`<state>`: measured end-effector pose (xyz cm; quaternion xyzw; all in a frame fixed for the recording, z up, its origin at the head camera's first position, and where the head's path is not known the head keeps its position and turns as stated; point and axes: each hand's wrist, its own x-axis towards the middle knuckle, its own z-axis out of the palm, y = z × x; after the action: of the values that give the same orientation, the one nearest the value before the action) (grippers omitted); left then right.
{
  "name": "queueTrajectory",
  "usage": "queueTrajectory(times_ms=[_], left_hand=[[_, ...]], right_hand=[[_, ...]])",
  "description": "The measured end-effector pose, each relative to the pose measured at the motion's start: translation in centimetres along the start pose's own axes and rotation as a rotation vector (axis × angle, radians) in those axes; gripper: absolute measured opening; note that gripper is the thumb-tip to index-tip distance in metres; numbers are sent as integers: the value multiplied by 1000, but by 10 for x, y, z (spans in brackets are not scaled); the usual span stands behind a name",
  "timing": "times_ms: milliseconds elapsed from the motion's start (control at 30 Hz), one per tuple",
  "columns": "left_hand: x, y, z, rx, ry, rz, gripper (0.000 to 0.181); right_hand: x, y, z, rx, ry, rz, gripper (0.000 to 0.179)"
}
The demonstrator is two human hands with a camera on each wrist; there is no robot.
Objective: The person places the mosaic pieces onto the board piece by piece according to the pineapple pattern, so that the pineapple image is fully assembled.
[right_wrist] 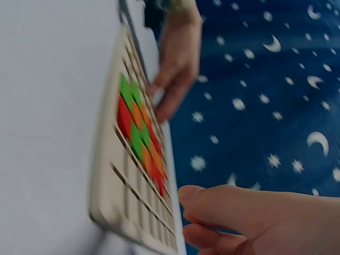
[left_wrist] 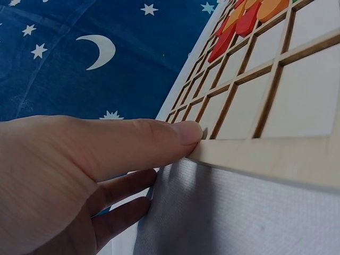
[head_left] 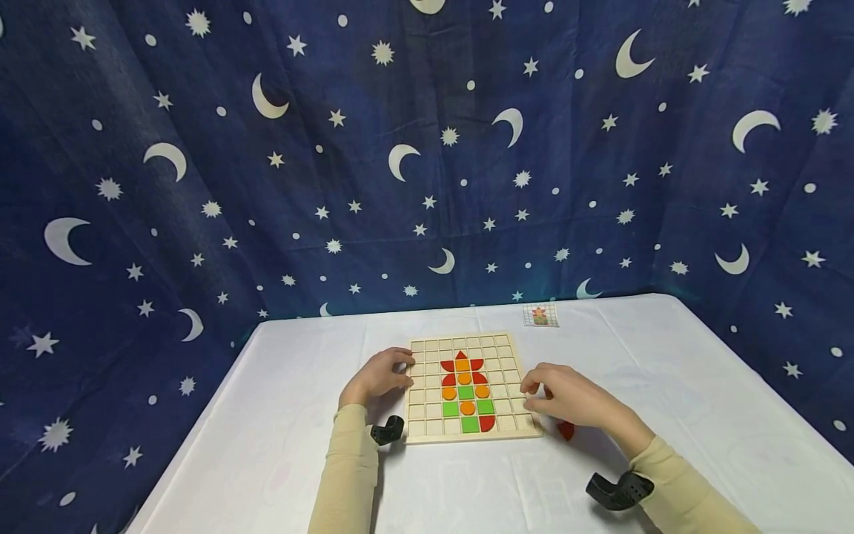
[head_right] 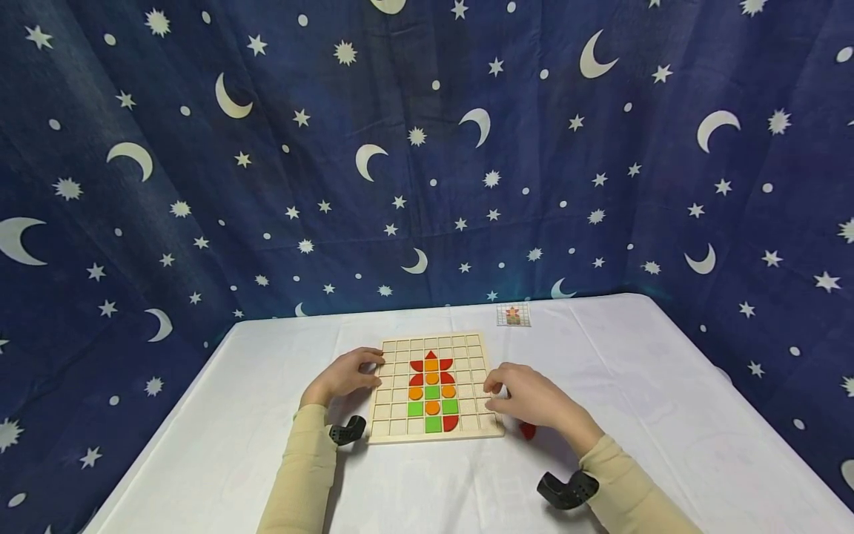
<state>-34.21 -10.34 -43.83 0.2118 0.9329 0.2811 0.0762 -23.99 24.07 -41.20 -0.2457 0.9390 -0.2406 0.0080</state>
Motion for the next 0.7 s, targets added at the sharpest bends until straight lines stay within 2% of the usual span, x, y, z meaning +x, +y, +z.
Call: queueTrajectory(times_ms=[100, 267, 467, 700], left_hand=[[0, 0, 0, -3, 3, 1, 40], [0, -1, 1, 1, 0, -1, 40], [0, -1, 0, 9, 1, 2, 40], [0, 0, 0, 13, 9, 8, 40]], right_hand=[[-8, 10, -13, 12, -32, 32, 20], [-21, 27, -24, 51, -108, 18, 25], [-28, 36, -24, 87, -199, -7, 22], [-31, 36, -22, 110, -255, -37, 20]])
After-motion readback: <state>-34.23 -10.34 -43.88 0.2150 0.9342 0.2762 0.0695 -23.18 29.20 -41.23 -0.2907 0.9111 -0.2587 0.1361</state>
